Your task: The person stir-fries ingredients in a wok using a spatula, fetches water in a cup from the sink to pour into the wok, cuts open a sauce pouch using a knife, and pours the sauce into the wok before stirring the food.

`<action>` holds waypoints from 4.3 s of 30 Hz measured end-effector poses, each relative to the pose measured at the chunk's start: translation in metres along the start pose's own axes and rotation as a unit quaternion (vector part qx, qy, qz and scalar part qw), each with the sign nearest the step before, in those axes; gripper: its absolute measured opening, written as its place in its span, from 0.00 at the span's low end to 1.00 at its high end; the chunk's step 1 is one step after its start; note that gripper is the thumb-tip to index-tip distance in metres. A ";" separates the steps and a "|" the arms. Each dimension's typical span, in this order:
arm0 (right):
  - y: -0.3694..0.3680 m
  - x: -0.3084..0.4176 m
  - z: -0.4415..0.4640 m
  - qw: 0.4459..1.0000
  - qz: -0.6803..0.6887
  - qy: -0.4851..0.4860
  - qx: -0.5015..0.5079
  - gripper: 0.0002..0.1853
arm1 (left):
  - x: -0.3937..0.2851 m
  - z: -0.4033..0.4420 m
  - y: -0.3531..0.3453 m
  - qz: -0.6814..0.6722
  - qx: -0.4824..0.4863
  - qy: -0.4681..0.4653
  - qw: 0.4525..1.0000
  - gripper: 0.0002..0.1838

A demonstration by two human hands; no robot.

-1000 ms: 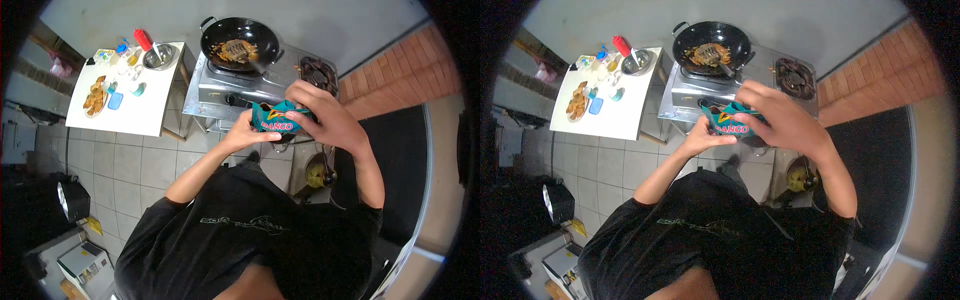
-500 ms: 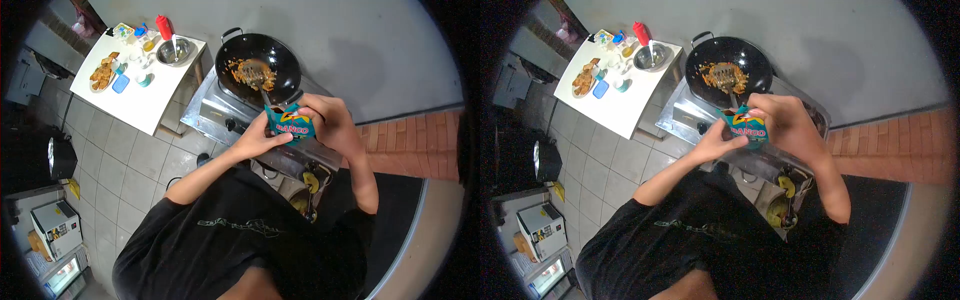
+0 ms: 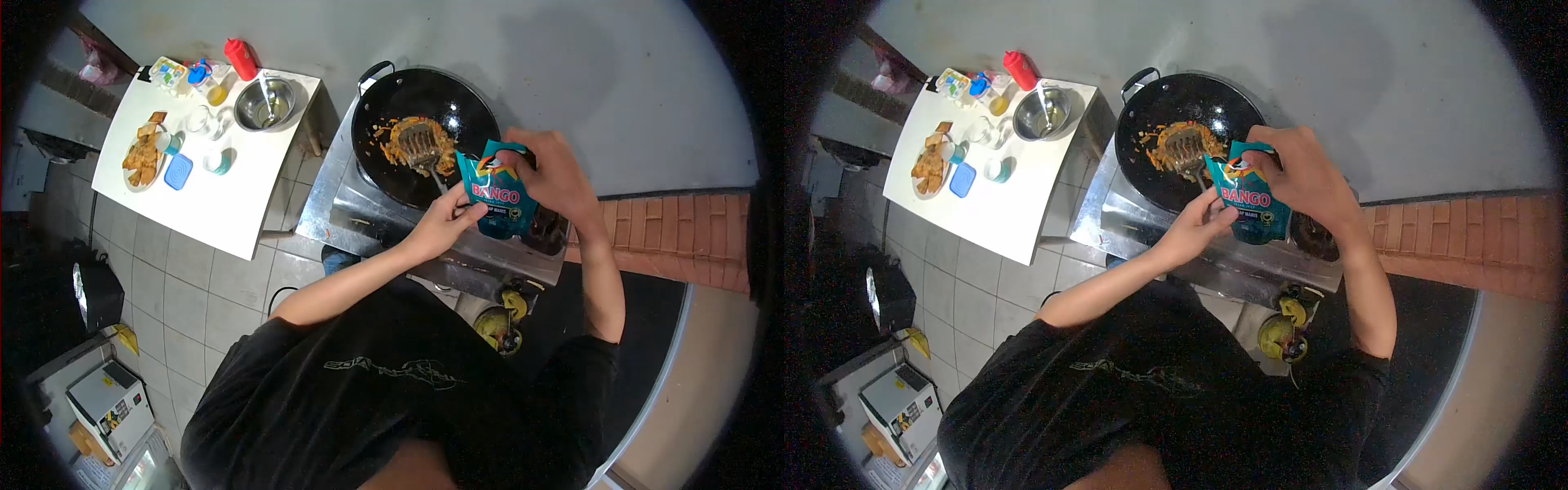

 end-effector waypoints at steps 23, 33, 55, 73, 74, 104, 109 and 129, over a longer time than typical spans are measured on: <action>-0.034 -0.061 0.063 0.997 0.004 -0.066 0.045 0.07 | 0.016 0.076 0.017 -0.090 -0.060 0.052 0.993 0.15; -0.027 -0.081 0.049 0.987 0.034 -0.138 0.070 0.07 | 0.041 0.092 0.000 -0.113 -0.117 0.033 0.986 0.18; -0.046 -0.108 0.010 0.969 0.057 -0.079 -0.227 0.10 | -0.053 -0.064 0.109 0.210 -0.077 0.055 0.973 0.17; -0.068 -0.019 0.077 0.986 0.072 -0.030 -0.148 0.08 | -0.061 -0.188 0.169 0.192 -0.401 -0.001 0.896 0.21; -0.078 -0.009 0.089 0.985 0.071 -0.030 -0.154 0.08 | -0.066 -0.188 0.184 0.192 -0.398 -0.001 0.897 0.21; -0.562 -0.020 0.312 0.974 0.084 -0.044 -0.206 0.03 | -0.082 -0.186 0.528 0.152 -0.359 0.264 0.882 0.17; -0.578 -0.018 0.307 0.968 0.125 -0.059 -0.211 0.04 | -0.086 -0.176 0.527 0.157 -0.344 0.284 0.881 0.16; -0.521 0.039 0.308 0.976 -0.032 -0.185 -0.107 0.20 | -0.089 -0.188 0.513 0.181 -0.329 0.232 0.897 0.16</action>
Point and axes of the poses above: each hand's wrist, its own z-axis towards the middle knuckle, its own y-axis out of the back of the hand, x = y × z, the point moved 2 cm from there along z, towards the middle knuckle, and after that the axes turned 14 degrees about -x, right-handed, at the moved point
